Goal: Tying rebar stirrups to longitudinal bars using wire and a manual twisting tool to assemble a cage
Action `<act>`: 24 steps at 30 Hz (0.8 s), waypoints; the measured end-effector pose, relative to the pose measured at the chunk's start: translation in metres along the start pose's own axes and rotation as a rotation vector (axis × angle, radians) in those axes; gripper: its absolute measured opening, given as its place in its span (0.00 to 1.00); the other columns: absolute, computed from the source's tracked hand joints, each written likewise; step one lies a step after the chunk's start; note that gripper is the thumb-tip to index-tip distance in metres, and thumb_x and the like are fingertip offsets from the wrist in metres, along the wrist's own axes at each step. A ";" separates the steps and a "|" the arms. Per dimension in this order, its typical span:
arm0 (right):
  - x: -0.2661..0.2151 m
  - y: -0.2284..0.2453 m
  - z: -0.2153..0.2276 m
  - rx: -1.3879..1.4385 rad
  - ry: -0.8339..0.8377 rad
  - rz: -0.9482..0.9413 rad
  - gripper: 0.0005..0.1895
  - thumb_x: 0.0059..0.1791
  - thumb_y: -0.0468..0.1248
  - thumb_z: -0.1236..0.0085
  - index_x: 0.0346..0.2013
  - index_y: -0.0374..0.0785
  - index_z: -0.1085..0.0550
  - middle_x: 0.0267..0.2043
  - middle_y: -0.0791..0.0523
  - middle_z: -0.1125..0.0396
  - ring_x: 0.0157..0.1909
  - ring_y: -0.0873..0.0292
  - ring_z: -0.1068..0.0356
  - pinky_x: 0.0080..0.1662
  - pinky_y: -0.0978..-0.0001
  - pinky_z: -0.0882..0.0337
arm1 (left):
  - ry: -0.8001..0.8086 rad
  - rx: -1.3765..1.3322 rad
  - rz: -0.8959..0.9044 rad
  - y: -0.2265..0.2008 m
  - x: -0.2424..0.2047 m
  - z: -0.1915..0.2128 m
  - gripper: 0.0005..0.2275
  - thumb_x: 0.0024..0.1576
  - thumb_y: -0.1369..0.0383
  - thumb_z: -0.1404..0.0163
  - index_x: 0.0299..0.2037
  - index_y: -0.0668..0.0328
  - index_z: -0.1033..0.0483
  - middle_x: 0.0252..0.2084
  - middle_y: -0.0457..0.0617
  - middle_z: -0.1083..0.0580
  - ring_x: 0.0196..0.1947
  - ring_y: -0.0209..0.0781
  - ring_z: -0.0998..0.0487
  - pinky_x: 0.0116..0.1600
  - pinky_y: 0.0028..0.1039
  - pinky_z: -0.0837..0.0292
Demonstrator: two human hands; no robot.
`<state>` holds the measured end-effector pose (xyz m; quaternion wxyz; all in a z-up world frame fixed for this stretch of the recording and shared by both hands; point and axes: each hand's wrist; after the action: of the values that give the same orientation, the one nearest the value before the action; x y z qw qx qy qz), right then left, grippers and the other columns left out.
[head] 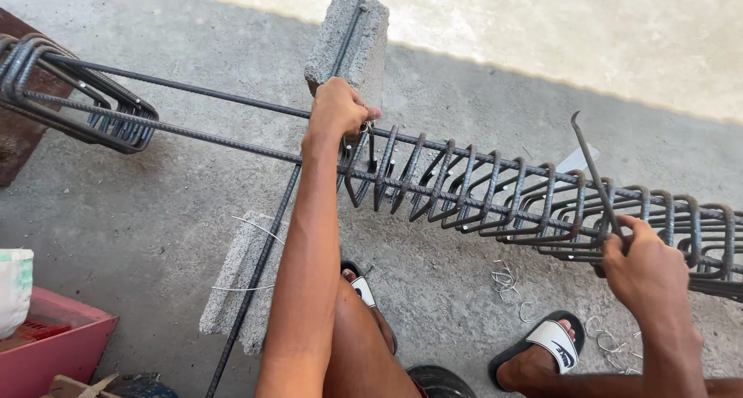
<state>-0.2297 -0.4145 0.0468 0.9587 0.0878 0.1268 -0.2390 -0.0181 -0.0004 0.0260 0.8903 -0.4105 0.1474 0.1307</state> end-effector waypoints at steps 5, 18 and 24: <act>-0.013 -0.033 0.006 0.453 -0.069 0.142 0.19 0.62 0.33 0.57 0.65 0.26 0.30 0.31 0.49 0.33 0.28 0.54 0.35 0.30 0.66 0.39 | 0.029 0.000 0.028 -0.003 0.000 0.003 0.11 0.51 0.63 0.35 0.34 0.64 0.15 0.26 0.51 0.19 0.12 0.34 0.29 0.28 0.21 0.27; -0.068 0.111 0.006 2.135 1.082 0.067 0.29 0.52 0.32 0.63 0.64 0.11 0.42 0.29 0.61 0.45 0.18 0.76 0.55 0.25 0.82 0.51 | -0.070 0.124 -0.050 0.000 0.007 0.003 0.10 0.48 0.61 0.32 0.25 0.59 0.15 0.22 0.49 0.20 0.18 0.39 0.22 0.41 0.34 0.22; -0.062 0.121 -0.011 2.075 0.967 0.086 0.30 0.51 0.33 0.64 0.63 0.12 0.41 0.27 0.64 0.47 0.16 0.78 0.56 0.24 0.84 0.49 | 0.005 0.039 -0.085 0.010 0.016 -0.003 0.09 0.53 0.63 0.35 0.31 0.61 0.15 0.20 0.46 0.21 0.09 0.31 0.34 0.20 0.19 0.38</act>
<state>-0.2273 -0.2797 0.0667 0.2824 0.9235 0.2207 -0.1365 -0.0077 0.0057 0.0111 0.9026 -0.3991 0.1345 0.0889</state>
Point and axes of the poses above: each hand's wrist, its own x-axis towards the middle knuckle, its own z-axis out of the back of the hand, y = z × x
